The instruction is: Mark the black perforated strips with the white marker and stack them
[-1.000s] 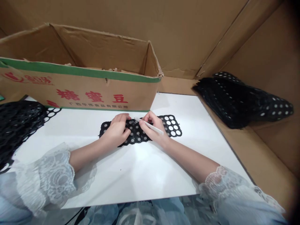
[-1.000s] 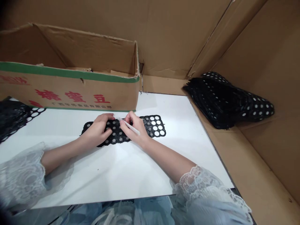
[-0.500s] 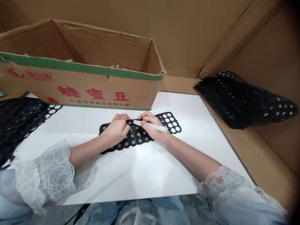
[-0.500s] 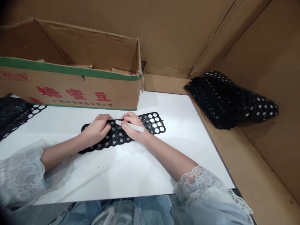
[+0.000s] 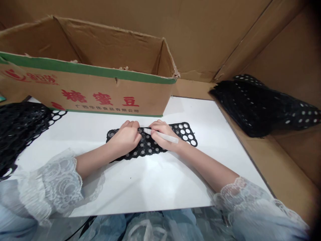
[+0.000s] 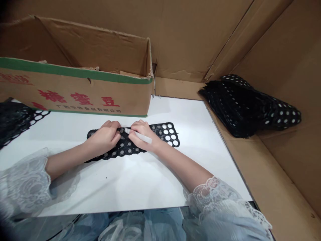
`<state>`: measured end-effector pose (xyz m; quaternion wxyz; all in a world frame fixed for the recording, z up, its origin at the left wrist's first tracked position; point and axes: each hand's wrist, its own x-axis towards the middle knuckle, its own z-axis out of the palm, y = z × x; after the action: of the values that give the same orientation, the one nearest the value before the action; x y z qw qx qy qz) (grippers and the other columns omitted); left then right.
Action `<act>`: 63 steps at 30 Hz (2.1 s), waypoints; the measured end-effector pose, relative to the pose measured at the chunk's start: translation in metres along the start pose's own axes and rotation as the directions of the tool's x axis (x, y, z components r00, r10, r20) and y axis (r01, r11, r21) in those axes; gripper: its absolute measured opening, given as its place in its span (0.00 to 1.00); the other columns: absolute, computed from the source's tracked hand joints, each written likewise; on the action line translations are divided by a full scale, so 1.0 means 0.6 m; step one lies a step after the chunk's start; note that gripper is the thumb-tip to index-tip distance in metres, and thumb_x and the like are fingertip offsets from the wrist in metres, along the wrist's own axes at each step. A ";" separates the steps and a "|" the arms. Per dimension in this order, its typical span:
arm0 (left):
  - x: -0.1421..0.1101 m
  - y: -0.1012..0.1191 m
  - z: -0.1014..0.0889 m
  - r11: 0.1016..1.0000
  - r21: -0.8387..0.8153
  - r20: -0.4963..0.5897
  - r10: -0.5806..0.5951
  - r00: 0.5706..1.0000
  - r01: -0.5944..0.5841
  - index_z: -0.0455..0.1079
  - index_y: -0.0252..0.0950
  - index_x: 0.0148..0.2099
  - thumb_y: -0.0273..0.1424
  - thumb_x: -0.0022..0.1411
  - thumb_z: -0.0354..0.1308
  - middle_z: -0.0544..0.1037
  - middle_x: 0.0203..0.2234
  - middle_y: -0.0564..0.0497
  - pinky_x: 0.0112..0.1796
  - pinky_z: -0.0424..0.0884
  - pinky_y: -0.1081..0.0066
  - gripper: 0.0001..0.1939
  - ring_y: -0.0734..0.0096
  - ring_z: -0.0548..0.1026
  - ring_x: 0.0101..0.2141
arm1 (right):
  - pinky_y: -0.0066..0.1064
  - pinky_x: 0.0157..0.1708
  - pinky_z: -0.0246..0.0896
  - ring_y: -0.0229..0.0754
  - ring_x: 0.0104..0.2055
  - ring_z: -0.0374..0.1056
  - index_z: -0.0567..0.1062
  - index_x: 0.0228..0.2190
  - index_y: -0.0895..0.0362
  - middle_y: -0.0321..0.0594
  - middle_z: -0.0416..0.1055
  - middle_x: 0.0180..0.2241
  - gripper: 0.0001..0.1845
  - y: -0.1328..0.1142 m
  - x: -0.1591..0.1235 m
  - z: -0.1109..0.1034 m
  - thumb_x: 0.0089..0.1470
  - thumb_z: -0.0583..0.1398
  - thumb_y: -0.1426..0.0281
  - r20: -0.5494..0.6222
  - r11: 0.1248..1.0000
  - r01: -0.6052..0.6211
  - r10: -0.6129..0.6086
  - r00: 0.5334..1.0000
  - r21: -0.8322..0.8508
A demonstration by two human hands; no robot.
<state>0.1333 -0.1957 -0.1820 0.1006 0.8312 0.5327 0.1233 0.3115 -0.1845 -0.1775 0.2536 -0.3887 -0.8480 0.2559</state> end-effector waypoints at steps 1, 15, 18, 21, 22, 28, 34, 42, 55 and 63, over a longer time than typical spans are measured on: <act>0.000 0.000 0.000 1.000 0.025 -0.001 0.006 1.000 -0.006 0.58 0.34 0.33 0.25 0.54 0.41 0.66 0.27 0.46 0.36 0.63 0.62 0.06 0.59 0.64 0.34 | 0.37 0.40 0.52 0.40 0.34 0.58 0.60 0.17 0.57 0.40 0.66 0.27 0.12 0.001 0.000 -0.001 0.51 0.48 0.72 0.011 1.000 -0.006 0.006 1.000 0.001; 0.008 -0.005 -0.010 0.977 0.174 0.033 0.119 0.992 -0.123 0.58 0.34 0.30 0.26 0.55 0.41 0.66 0.22 0.47 0.31 0.63 0.66 0.06 0.61 0.66 0.30 | 0.38 0.41 0.52 0.40 0.35 0.56 0.59 0.17 0.57 0.40 0.64 0.29 0.13 0.015 -0.002 -0.003 0.52 0.46 0.72 0.044 0.997 0.020 -0.023 0.999 0.072; 0.004 -0.006 -0.005 0.943 0.272 -0.027 0.208 0.978 -0.193 0.60 0.34 0.30 0.25 0.55 0.42 0.66 0.21 0.47 0.32 0.62 0.65 0.06 0.61 0.66 0.29 | 0.38 0.39 0.51 0.42 0.36 0.54 0.61 0.18 0.57 0.41 0.63 0.29 0.14 0.003 -0.003 0.007 0.53 0.46 0.71 0.048 0.996 0.004 0.000 0.999 -0.093; -0.003 -0.007 -0.003 0.893 0.340 -0.055 0.334 0.941 -0.297 0.61 0.34 0.29 0.26 0.54 0.42 0.66 0.20 0.47 0.31 0.62 0.65 0.07 0.61 0.65 0.28 | 0.38 0.38 0.50 0.43 0.36 0.53 0.64 0.21 0.57 0.43 0.62 0.29 0.13 -0.010 -0.004 0.016 0.54 0.47 0.70 0.010 0.968 -0.013 0.016 1.000 -0.250; -0.004 -0.007 -0.004 0.887 0.341 -0.063 0.352 0.934 -0.311 0.61 0.34 0.28 0.26 0.54 0.42 0.66 0.20 0.47 0.31 0.62 0.65 0.07 0.61 0.65 0.27 | 0.38 0.38 0.50 0.43 0.36 0.53 0.64 0.21 0.57 0.43 0.62 0.28 0.13 -0.013 -0.003 0.018 0.54 0.46 0.70 -0.010 0.960 -0.018 0.016 1.000 -0.280; 0.005 -0.015 -0.015 0.966 0.209 -0.119 0.180 0.977 -0.152 0.60 0.35 0.33 0.27 0.57 0.40 0.66 0.23 0.48 0.30 0.62 0.67 0.08 0.63 0.66 0.29 | 0.36 0.40 0.52 0.41 0.36 0.54 0.63 0.19 0.57 0.40 0.61 0.27 0.14 -0.002 -0.003 -0.005 0.54 0.47 0.72 -0.109 0.986 0.021 -0.039 0.993 -0.165; 0.020 -0.024 -0.015 0.981 0.074 0.032 0.175 0.984 -0.177 0.58 0.35 0.34 0.28 0.58 0.38 0.64 0.24 0.49 0.31 0.63 0.67 0.08 0.65 0.66 0.29 | 0.36 0.42 0.54 0.41 0.39 0.55 0.64 0.14 0.57 0.38 0.63 0.30 0.15 0.016 -0.022 -0.022 0.48 0.50 0.77 -0.011 0.996 0.024 -0.023 1.000 0.084; 0.022 -0.027 -0.022 0.964 -0.115 0.098 0.252 0.963 -0.241 0.61 0.35 0.33 0.31 0.54 0.45 0.66 0.27 0.50 0.33 0.63 0.68 0.06 0.65 0.66 0.33 | 0.38 0.44 0.52 0.42 0.40 0.52 0.67 0.15 0.57 0.39 0.62 0.31 0.15 0.010 -0.024 -0.011 0.49 0.51 0.76 -0.009 0.999 0.027 -0.027 1.000 0.041; 0.007 -0.019 -0.010 0.966 -0.061 0.036 0.252 0.967 -0.250 0.54 0.36 0.30 0.29 0.57 0.42 0.64 0.26 0.49 0.33 0.62 0.67 0.04 0.64 0.64 0.32 | 0.37 0.38 0.50 0.45 0.38 0.49 0.67 0.23 0.58 0.44 0.59 0.31 0.15 -0.013 -0.021 0.010 0.55 0.47 0.68 -0.057 0.898 -0.069 0.049 0.997 -0.435; 0.018 -0.035 -0.024 0.952 -0.097 0.126 0.300 0.946 -0.289 0.56 0.36 0.32 0.33 0.58 0.43 0.63 0.26 0.50 0.32 0.61 0.69 0.07 0.65 0.64 0.32 | 0.35 0.44 0.51 0.41 0.39 0.51 0.62 0.15 0.58 0.38 0.58 0.29 0.15 0.003 -0.020 -0.018 0.52 0.49 0.72 0.057 0.996 -0.086 0.088 0.995 -0.033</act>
<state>0.1151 -0.1766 -0.1735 0.1501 0.9035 0.3890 0.0990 0.3262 -0.1903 -0.1735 0.2114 -0.4213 -0.8411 0.2652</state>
